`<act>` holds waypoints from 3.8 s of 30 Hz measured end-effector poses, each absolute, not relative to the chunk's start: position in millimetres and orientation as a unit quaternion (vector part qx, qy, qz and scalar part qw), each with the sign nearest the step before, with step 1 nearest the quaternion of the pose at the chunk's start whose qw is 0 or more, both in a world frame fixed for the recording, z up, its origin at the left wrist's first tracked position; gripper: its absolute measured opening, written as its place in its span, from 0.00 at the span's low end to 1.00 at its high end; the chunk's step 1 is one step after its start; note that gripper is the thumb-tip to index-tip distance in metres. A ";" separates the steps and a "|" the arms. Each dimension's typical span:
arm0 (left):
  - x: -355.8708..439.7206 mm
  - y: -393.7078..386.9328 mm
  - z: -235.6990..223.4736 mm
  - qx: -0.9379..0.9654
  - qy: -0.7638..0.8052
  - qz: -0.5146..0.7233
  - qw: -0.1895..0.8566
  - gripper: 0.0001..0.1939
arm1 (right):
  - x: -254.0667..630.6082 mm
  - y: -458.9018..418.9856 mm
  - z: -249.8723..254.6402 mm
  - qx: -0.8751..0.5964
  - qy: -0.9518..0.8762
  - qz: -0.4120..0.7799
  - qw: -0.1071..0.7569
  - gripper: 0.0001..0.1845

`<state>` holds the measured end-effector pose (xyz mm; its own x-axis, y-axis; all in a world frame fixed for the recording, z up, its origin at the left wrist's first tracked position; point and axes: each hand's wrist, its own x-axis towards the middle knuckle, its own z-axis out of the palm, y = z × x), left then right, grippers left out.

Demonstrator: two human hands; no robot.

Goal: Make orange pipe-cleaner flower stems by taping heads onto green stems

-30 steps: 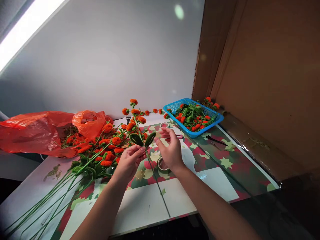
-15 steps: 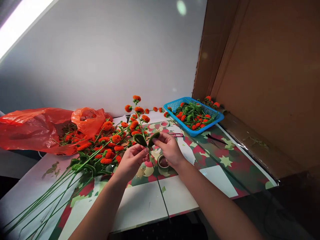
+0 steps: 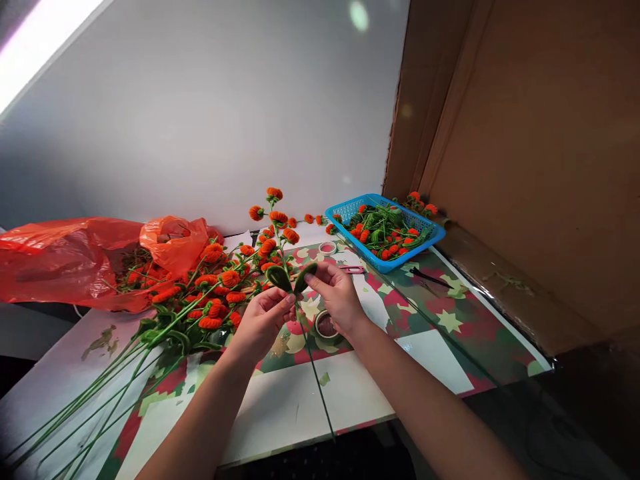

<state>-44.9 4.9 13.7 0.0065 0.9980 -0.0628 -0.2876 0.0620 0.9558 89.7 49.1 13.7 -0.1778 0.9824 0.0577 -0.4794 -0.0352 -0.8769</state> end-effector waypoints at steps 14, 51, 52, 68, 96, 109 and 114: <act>-50.1 5.3 19.4 0.390 0.501 0.616 0.465 0.14 | 99.0 38.8 22.9 -0.339 -0.557 0.688 0.320 0.16; -34.4 6.4 3.4 0.321 0.449 0.656 0.515 0.11 | 82.5 20.8 8.5 -0.400 -0.683 0.351 0.500 0.13; -34.9 6.7 3.4 0.313 0.445 0.656 0.523 0.11 | 81.9 21.2 8.1 -0.401 -0.683 0.354 0.498 0.13; -46.6 9.4 19.1 0.311 0.443 0.718 0.438 0.20 | 80.8 32.3 -2.1 -0.279 -0.576 0.633 0.436 0.18; -38.2 10.2 23.5 0.186 0.339 0.697 0.603 0.16 | 81.5 28.6 -0.8 -0.157 -0.476 0.788 0.358 0.16; -47.6 2.9 26.7 0.181 0.321 0.606 0.705 0.07 | 85.3 24.7 3.0 -0.174 -0.455 0.823 0.293 0.20; -51.4 2.2 24.0 0.188 0.285 0.613 0.712 0.06 | 84.6 24.5 2.2 -0.171 -0.464 0.815 0.301 0.19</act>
<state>-51.4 2.2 24.0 0.0854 0.9807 -0.1760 -0.7664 0.1776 0.6174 84.6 24.5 2.2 -0.7598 0.6501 0.0000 -0.3320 -0.3881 -0.8597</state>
